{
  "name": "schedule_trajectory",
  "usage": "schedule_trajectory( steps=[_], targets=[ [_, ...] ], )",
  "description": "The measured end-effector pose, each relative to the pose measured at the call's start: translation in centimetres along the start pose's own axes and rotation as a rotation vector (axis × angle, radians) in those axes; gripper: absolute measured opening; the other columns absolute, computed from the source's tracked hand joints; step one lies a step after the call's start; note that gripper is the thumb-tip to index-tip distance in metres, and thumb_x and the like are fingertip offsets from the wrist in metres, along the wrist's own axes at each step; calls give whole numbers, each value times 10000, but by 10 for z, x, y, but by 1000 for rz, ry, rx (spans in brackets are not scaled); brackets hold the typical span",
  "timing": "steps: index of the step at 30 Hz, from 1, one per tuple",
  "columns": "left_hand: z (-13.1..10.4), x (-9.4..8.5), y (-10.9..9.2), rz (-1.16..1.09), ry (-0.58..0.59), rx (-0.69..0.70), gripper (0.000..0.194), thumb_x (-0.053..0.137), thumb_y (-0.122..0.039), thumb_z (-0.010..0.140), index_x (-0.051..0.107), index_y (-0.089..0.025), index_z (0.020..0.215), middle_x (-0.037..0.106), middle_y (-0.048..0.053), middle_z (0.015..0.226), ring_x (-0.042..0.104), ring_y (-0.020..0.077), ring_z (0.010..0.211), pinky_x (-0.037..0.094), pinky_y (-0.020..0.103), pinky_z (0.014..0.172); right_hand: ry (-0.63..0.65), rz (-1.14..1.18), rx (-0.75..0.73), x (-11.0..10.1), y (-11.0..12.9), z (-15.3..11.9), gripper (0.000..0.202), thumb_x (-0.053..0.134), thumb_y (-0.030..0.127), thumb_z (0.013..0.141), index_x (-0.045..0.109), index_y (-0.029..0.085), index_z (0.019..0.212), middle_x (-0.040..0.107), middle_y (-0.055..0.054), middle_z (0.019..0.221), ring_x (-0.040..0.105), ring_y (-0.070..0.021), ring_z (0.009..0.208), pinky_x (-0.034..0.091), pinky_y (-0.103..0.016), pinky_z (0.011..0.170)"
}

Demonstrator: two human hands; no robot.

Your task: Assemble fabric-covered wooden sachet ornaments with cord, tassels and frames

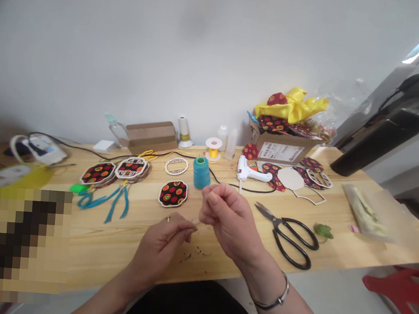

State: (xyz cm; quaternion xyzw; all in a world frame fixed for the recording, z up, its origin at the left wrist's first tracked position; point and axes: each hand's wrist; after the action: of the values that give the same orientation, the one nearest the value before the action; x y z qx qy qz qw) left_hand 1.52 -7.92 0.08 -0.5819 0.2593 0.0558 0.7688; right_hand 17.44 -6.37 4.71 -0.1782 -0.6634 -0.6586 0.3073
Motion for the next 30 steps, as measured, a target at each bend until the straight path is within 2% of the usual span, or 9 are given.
schedule_trajectory(
  steps=[3,8,10,12,15,18,23,27,30],
  targets=[
    [4,-5,7,138,-55,101,175,507,-213,869,681,-201,860,648,37,784,574,172,810,451,308,772,-10,-52,-91,1,8,3,189,642,231,794,524,160,665,473,24,731,313,-42,514,230,-214,466],
    [4,-19,2,211,-410,76,202,580,-231,809,697,-210,973,634,99,1076,538,240,1024,408,393,898,-54,-155,-218,-3,13,6,187,621,220,813,525,163,663,482,22,748,333,-43,513,250,-224,473],
    [0,-22,-9,21,-303,-82,149,586,-266,810,714,-196,840,679,73,876,590,197,843,444,318,778,-53,-194,-235,-6,9,6,175,603,211,826,519,168,679,481,25,756,343,-42,513,270,-225,478],
    [-4,-21,-21,-256,12,-345,244,595,-338,808,697,-172,660,665,56,670,558,140,632,412,245,598,-48,-238,-237,-8,3,4,144,579,204,843,515,178,716,486,23,793,357,-43,518,295,-227,484],
    [-8,-13,-31,-804,300,-668,338,565,-445,807,709,-142,767,695,90,702,392,54,411,233,200,411,-16,-345,-236,-7,-6,-3,120,537,190,867,495,189,754,482,17,837,384,-50,542,334,-229,501],
    [-8,-3,-29,-1060,308,-790,390,558,-482,795,702,-120,827,700,115,770,331,22,361,143,195,375,75,-574,-257,-3,-9,-17,119,498,147,877,480,197,770,482,13,826,452,-76,636,383,-229,561],
    [-6,3,-20,-1122,208,-788,247,685,-315,714,612,-124,577,462,-38,458,319,27,374,152,174,377,453,-907,-261,4,-5,-39,154,478,54,848,475,206,829,528,-1,876,516,-108,855,438,-254,768],
    [-4,1,-17,-1058,166,-773,165,711,-261,692,671,-102,673,597,31,611,485,75,511,337,189,483,679,-991,-237,9,-4,-47,153,458,54,850,477,201,812,544,-11,859,523,-106,876,445,-250,823],
    [-1,-2,-18,-1000,122,-768,229,715,-312,700,680,-88,673,640,60,686,430,38,455,298,175,437,738,-989,-184,10,-5,-48,148,438,94,871,488,195,776,543,-21,832,526,-101,828,462,-212,764]
  ],
)
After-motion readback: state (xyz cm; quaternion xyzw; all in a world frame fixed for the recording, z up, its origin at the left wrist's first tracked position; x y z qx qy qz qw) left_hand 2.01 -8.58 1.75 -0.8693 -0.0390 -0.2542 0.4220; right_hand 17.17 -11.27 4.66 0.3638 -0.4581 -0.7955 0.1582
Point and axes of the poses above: each hand's wrist, its own z-axis towards the middle knuckle, its own x-axis out of the palm, y = z × x
